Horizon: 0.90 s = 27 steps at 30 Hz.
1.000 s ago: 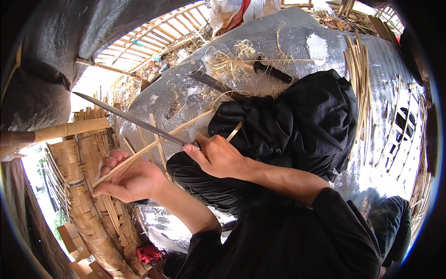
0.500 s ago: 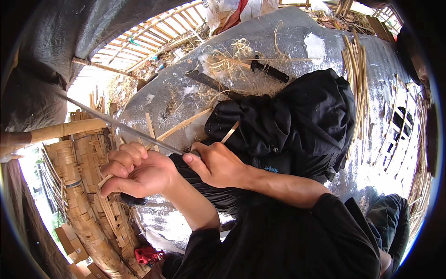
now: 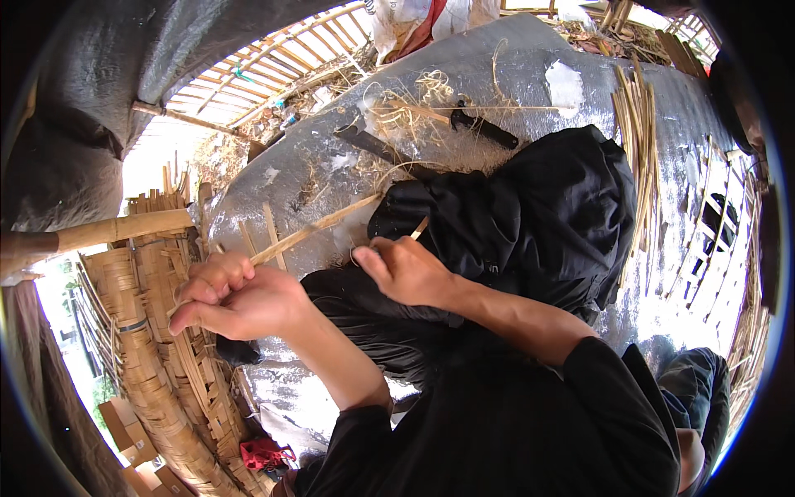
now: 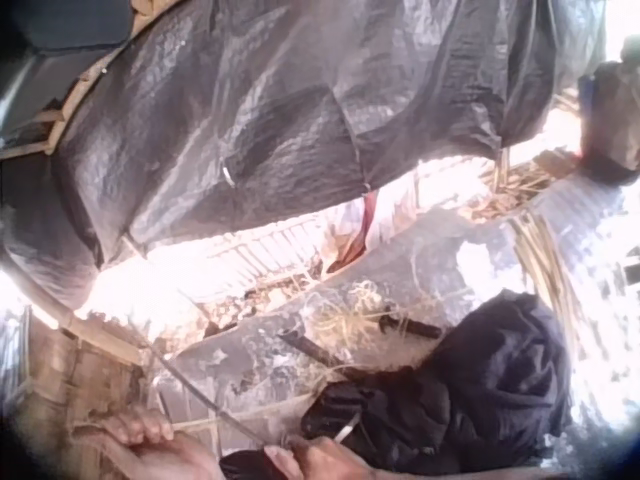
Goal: The person shaves a thin wooden strip using a large knife, pulling the blade along the edge of the wood repeatedly.
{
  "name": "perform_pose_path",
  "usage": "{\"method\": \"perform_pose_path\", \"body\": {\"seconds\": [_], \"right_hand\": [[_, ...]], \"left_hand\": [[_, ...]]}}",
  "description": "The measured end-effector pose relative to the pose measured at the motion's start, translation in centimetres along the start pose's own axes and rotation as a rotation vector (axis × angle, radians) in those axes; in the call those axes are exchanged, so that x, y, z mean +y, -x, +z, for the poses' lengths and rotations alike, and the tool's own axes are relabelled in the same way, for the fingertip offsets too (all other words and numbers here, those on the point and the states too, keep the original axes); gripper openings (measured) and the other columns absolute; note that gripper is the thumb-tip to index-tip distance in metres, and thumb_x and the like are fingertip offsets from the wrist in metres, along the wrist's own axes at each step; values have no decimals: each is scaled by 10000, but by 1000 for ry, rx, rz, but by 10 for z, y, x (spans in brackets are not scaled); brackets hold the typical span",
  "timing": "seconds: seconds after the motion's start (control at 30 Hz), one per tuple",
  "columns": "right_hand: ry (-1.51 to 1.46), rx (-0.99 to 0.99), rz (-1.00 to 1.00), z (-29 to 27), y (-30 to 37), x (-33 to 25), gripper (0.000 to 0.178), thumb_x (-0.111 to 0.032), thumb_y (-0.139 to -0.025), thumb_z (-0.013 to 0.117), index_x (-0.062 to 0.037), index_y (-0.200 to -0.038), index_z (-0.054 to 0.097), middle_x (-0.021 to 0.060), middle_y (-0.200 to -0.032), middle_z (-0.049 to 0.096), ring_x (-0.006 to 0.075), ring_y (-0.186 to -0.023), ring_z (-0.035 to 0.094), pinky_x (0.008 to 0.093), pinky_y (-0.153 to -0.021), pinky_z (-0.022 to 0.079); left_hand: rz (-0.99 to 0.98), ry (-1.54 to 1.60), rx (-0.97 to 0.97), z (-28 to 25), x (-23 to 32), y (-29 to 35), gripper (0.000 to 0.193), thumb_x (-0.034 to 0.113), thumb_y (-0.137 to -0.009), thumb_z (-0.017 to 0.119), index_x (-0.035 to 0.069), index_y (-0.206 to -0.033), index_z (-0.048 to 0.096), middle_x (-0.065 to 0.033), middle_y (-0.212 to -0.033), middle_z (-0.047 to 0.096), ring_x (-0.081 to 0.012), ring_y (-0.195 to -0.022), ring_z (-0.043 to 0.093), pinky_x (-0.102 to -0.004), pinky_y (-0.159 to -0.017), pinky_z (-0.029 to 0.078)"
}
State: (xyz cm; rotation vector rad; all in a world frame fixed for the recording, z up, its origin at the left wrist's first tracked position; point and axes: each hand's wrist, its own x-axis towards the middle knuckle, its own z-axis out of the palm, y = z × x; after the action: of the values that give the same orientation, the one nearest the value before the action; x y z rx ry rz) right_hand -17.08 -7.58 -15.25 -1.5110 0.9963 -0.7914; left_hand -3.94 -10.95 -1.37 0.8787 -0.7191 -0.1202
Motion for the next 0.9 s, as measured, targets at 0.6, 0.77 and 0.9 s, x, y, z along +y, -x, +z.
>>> {"method": "perform_pose_path", "body": {"seconds": [0.6, 0.77, 0.9], "right_hand": [[236, -41, 91, -11, 16, 56, 526, -373, -1053, 408, 41, -834, 648, 287, -754, 632, 470, -709, 626, 500, -660, 518], [34, -99, 5, -7, -7, -21, 508, -385, -1040, 443, 33, -828, 640, 287, -726, 618, 489, -740, 615, 516, -687, 496], [145, 5, 42, -16, -7, 24, 594, -445, -1026, 441, 38, -756, 655, 304, -699, 629, 480, -717, 648, 520, -691, 545]], "left_hand": [[15, -27, 24, -9, 0, 2, 582, 626, -1004, 398, 179, -647, 297, 42, -601, 260, -99, -501, 193, -258, -477, 196], [20, 28, 12, 6, -4, -2, 554, 568, -1041, 357, 161, -667, 327, 47, -598, 238, -88, -503, 173, -248, -471, 181], [-63, 191, -134, -21, -2, -15, 557, 584, -1033, 358, 153, -681, 336, 41, -599, 230, -92, -503, 170, -253, -471, 179]]}}
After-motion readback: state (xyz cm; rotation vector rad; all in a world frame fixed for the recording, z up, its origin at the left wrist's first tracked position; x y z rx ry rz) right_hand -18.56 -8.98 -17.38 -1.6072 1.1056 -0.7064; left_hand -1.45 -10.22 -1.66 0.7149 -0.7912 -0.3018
